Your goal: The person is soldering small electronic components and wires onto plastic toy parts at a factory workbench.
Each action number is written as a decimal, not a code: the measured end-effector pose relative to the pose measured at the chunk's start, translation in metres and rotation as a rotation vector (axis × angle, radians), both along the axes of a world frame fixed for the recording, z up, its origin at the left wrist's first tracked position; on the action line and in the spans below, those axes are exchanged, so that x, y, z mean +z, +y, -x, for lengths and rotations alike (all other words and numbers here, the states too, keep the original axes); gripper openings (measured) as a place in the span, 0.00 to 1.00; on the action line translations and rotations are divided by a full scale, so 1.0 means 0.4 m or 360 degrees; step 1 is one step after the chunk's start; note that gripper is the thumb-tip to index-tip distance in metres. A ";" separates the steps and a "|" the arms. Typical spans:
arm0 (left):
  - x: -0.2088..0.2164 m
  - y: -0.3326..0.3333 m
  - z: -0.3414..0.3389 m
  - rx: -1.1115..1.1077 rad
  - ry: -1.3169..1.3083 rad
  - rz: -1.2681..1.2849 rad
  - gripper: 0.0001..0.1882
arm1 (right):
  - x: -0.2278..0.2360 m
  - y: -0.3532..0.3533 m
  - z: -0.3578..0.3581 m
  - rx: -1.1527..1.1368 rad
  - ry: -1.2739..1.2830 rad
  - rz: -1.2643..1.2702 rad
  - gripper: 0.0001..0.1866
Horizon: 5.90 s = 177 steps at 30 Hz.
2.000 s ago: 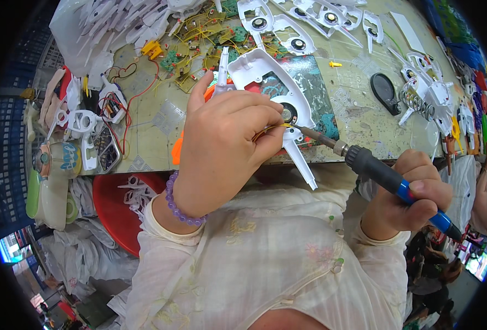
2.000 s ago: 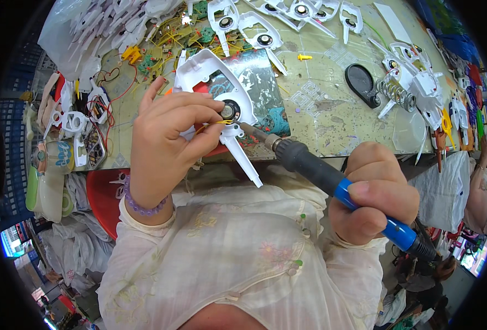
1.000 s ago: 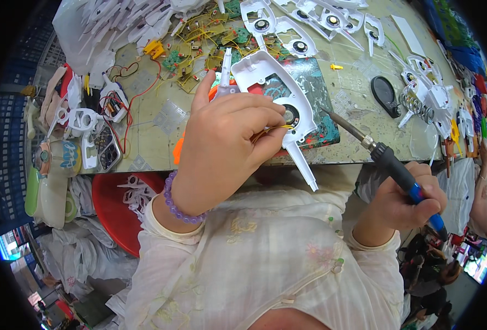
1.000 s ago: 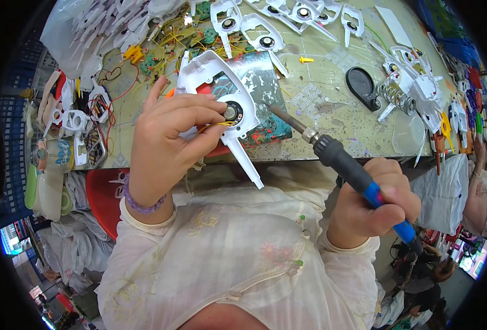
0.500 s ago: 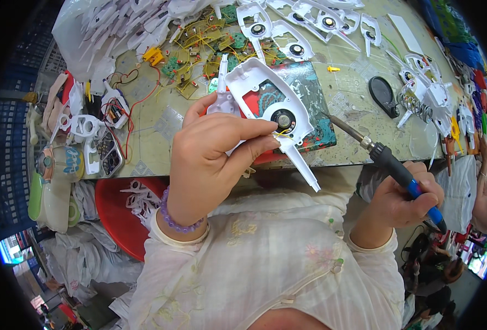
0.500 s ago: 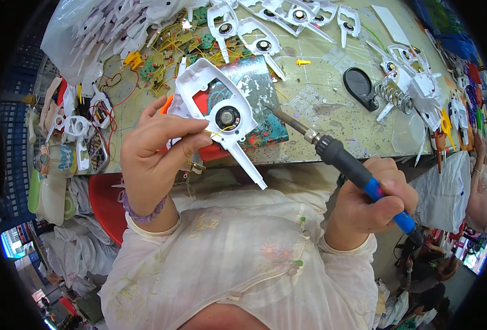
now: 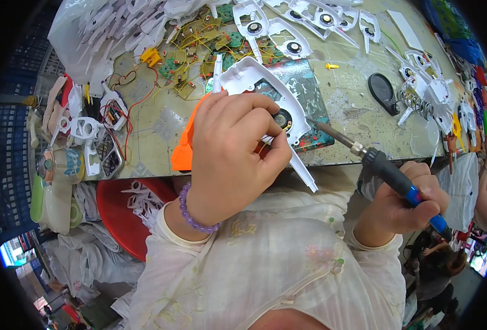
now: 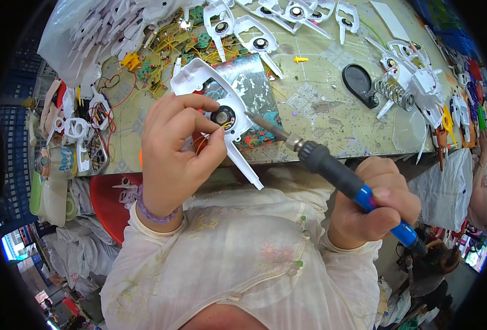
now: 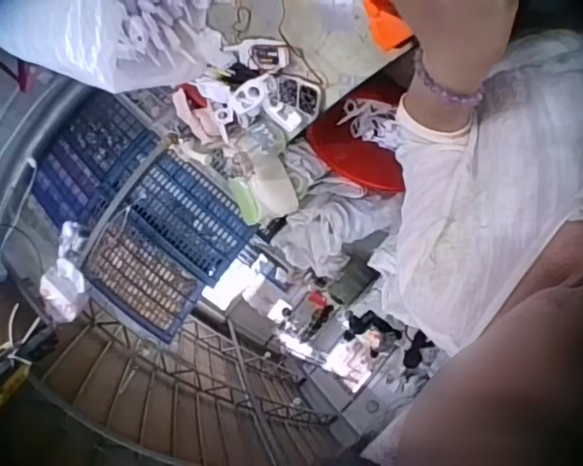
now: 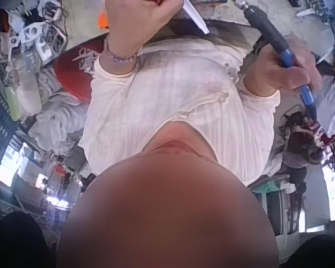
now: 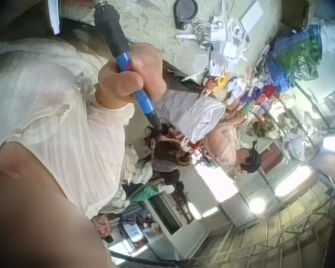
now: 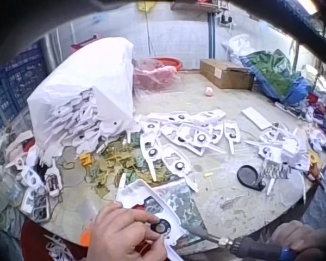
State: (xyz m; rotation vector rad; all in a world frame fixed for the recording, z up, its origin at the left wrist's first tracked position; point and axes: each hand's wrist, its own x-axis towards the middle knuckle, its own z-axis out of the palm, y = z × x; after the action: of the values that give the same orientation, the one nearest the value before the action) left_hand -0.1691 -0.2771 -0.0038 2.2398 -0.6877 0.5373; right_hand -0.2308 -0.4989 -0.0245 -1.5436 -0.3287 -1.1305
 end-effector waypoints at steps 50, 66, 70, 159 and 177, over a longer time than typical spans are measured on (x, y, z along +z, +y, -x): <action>0.009 -0.012 0.006 0.0040 0.0057 -0.0217 0.06 | 0.011 0.022 -0.023 0.0279 -0.0102 0.0238 0.19; 0.009 -0.008 0.010 0.0038 0.0090 -0.0228 0.05 | 0.044 0.006 -0.036 0.0479 -0.0162 0.0408 0.18; 0.011 -0.006 0.011 0.0039 0.0116 -0.0246 0.05 | 0.059 0.011 -0.039 0.0475 -0.0101 0.0433 0.18; -0.065 0.260 0.109 -0.0174 -0.0215 0.0136 0.24 | 0.273 0.342 -0.261 0.1320 0.1148 0.1604 0.13; -0.055 0.291 0.056 -0.0259 0.0285 -0.0161 0.34 | 0.087 0.254 -0.519 0.1690 0.1901 0.1125 0.12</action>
State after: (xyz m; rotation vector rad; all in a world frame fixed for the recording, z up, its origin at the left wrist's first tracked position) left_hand -0.1915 -0.1607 -0.0258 2.2661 -0.8098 0.2232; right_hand -0.0234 -0.3971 0.0103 -1.9308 -0.6126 0.8433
